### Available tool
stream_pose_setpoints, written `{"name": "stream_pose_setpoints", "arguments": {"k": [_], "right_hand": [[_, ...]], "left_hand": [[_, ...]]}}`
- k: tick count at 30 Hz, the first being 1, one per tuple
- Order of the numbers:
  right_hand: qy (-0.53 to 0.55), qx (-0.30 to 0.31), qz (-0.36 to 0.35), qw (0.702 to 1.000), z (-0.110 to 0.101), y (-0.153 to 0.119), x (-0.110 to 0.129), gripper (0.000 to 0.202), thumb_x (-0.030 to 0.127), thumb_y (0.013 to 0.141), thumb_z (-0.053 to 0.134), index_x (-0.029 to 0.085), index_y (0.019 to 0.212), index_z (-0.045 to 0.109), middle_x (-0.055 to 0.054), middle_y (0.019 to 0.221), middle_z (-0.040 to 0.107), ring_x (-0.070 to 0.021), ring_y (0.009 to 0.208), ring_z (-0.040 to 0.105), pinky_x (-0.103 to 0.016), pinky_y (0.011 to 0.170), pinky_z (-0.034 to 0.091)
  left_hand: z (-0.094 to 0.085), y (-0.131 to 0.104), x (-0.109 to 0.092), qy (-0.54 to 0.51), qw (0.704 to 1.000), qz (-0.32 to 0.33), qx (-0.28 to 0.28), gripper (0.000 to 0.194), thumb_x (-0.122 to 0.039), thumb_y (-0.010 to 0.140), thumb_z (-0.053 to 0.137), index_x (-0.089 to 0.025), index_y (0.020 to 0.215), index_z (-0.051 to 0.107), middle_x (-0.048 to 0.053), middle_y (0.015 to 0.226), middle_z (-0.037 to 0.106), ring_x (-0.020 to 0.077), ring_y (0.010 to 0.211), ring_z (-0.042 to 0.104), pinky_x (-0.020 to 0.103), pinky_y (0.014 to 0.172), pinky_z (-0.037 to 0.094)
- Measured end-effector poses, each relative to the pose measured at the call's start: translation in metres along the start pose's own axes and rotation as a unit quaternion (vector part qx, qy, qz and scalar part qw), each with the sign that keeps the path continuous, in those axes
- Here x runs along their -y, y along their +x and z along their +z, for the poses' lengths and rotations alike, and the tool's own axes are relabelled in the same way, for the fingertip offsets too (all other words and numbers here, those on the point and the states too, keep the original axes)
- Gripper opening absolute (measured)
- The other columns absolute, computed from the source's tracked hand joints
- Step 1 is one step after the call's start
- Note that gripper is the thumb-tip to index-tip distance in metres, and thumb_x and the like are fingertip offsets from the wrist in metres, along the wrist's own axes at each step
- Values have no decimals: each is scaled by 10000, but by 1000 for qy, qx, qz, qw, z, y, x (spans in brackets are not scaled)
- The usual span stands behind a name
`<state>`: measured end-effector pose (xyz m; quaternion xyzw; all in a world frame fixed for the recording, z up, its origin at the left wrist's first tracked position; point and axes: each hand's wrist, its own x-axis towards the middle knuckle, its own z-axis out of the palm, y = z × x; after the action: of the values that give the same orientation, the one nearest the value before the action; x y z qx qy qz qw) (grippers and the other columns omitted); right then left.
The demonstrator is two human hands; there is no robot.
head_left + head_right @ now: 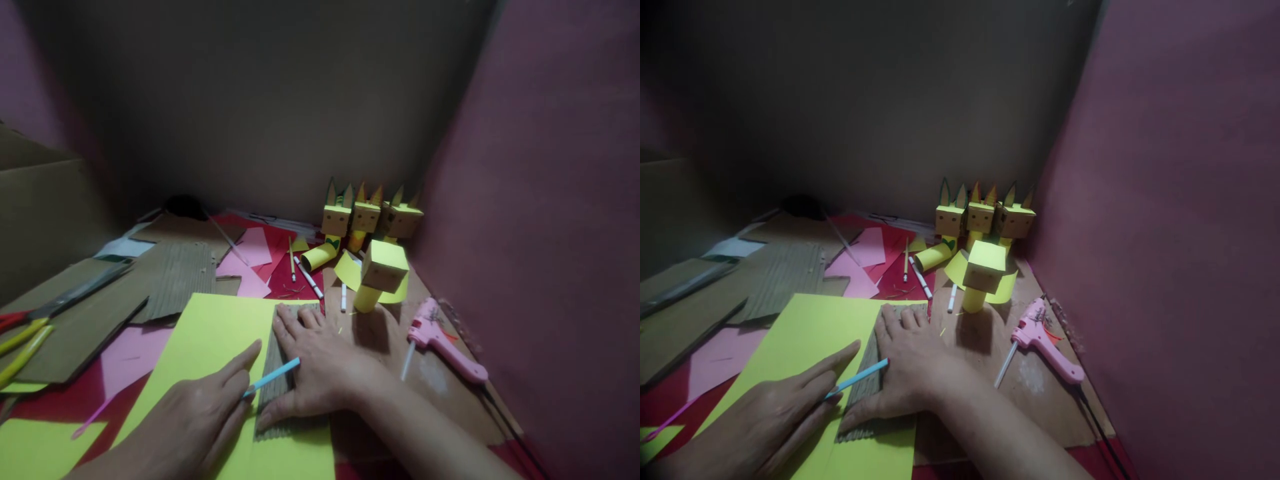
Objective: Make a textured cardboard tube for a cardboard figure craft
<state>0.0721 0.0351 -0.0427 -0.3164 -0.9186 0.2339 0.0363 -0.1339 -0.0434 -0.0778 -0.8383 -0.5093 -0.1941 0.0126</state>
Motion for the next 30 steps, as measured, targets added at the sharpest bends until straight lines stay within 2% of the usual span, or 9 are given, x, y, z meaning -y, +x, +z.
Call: {"name": "stream_pose_setpoints", "arguments": {"k": [3, 6, 13, 20, 24, 30], "right_hand": [[7, -3, -6, 1000, 0, -1, 0, 1215, 879, 631, 439, 112, 1516, 115, -145, 1596, 78, -443, 1429, 76, -576, 1154, 118], [-4, -5, -8, 1000, -2, -1, 0, 1206, 873, 640, 440, 111, 1516, 113, -149, 1595, 94, -434, 1428, 98, -563, 1156, 128], [-18, -36, -20, 999, -2, 1, -2, 1189, 877, 627, 452, 109, 1500, 203, -160, 1571, 205, -417, 1392, 211, -562, 1144, 149], [-11, -32, -26, 999, 0, 5, -6, 1203, 871, 609, 486, 102, 1495, 220, -161, 1569, 208, -429, 1379, 220, -548, 1126, 213], [-11, -45, -36, 998, 1, 6, -8, 1193, 871, 612, 483, 99, 1488, 240, -163, 1564, 225, -431, 1374, 230, -563, 1130, 202], [-10, -41, -29, 999, 2, 5, -8, 1184, 866, 625, 474, 116, 1501, 206, -151, 1577, 193, -429, 1391, 205, -566, 1140, 193]], "left_hand": [[2, -1, 1, 18, 1000, 15, 22, 337, -297, 908, 403, -254, 1144, 639, 62, 1354, 552, 226, 967, 705, 267, 770, 607], [0, -1, 0, 31, 999, 27, 18, 352, -286, 920, 377, -211, 1144, 637, 101, 1352, 544, 227, 988, 695, 255, 780, 601], [-2, 1, -1, 52, 997, 40, 30, 351, -257, 923, 358, -185, 1119, 640, 136, 1342, 544, 214, 958, 705, 240, 772, 594], [0, -3, -1, 37, 999, 20, 28, 313, -268, 941, 368, -212, 1087, 639, 104, 1355, 551, 187, 955, 709, 216, 787, 579], [3, -4, 1, 14, 1000, 9, 23, 301, -287, 928, 405, -228, 1119, 631, 78, 1367, 549, 188, 931, 716, 212, 786, 578], [3, -3, 1, -3, 1000, 0, 21, 279, -296, 928, 410, -238, 1066, 645, 69, 1368, 554, 191, 889, 725, 232, 754, 588]]}}
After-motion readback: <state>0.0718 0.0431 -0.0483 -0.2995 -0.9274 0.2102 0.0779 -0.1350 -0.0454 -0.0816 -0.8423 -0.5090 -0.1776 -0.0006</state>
